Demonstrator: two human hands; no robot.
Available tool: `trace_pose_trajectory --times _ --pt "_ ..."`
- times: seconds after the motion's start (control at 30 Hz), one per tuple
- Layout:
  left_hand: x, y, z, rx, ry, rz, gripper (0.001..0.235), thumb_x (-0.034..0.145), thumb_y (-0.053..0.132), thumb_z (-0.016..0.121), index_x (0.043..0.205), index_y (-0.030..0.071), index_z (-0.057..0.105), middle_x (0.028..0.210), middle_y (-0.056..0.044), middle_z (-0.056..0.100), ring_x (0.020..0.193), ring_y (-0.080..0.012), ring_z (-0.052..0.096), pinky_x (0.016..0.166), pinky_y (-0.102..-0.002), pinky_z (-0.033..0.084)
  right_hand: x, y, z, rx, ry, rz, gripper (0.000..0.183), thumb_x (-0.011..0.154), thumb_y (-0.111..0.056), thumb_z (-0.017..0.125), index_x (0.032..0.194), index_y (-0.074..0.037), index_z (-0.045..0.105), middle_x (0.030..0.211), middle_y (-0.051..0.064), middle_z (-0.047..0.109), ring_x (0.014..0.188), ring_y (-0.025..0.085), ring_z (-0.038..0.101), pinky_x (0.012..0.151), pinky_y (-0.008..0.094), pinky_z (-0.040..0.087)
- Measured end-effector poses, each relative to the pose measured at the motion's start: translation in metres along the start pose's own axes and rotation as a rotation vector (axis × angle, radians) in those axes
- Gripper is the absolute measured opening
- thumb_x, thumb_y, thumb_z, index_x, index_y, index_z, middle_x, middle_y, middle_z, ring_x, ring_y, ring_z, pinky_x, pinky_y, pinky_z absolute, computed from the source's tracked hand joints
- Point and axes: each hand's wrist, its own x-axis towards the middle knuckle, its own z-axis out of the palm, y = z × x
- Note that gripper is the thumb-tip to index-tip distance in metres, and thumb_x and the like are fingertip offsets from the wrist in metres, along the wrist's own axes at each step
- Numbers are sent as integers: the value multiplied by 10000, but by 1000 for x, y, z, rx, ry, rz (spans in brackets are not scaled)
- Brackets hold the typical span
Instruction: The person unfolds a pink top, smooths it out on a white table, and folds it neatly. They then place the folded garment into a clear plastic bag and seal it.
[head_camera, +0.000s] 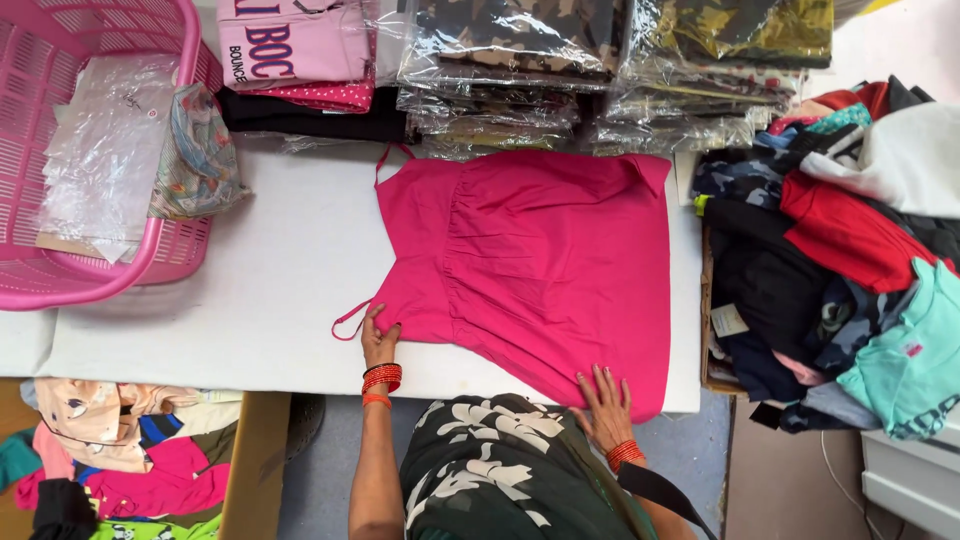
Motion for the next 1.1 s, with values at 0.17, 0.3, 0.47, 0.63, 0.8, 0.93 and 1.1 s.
trace_pose_trajectory --times 0.17,0.3,0.47,0.63,0.8,0.93,1.1 --pt "-19 46 -14 -180 -165 -18 572 858 -49 630 1385 164 562 1047 -46 621 812 -70 612 647 -223 565 -36 22 14 -25 146 153 810 885 -607 557 1557 -216 330 1653 166 222 1540 334 209 1254 591 68" --pt "-1 22 -13 -213 -205 78 553 876 -50 701 1383 142 592 1234 -80 571 994 -142 615 768 -270 565 -51 38 25 -120 214 223 724 850 -502 688 1469 -268 394 1644 143 262 1592 331 222 1305 611 94" --pt "9 55 -17 -206 -432 151 681 823 -6 797 1423 174 531 1532 -126 460 1248 -235 606 939 -317 596 -26 3 -3 -223 92 237 804 761 -437 819 1437 -340 395 1632 89 275 1597 311 208 1308 613 103" --pt "3 85 -20 445 -806 387 1082 718 -101 887 1567 237 307 1622 -115 301 1440 -334 327 1090 -427 361 -12 -22 7 -340 -64 269 911 786 -285 779 1535 -410 275 1662 68 217 1582 308 150 1282 607 63" --pt "9 65 -23 608 -758 385 857 791 -178 639 1512 249 457 1449 -117 543 1179 -249 610 964 -323 577 -25 -9 1 -530 -75 260 953 823 -43 679 1569 -450 250 1690 41 214 1593 262 185 1287 580 80" --pt "13 102 -33 609 -669 501 622 865 -153 577 1398 166 605 1022 -145 752 754 -210 666 751 -343 572 -28 38 -6 -331 67 278 936 803 102 597 1566 -363 320 1633 74 356 1467 249 403 1320 560 130" --pt "-30 163 -70 646 -539 403 614 881 -152 544 1391 182 612 915 -190 721 651 -222 610 671 -382 528 -26 43 -38 -308 139 154 799 850 152 540 1508 -289 443 1513 -10 539 1386 193 541 1311 492 205"
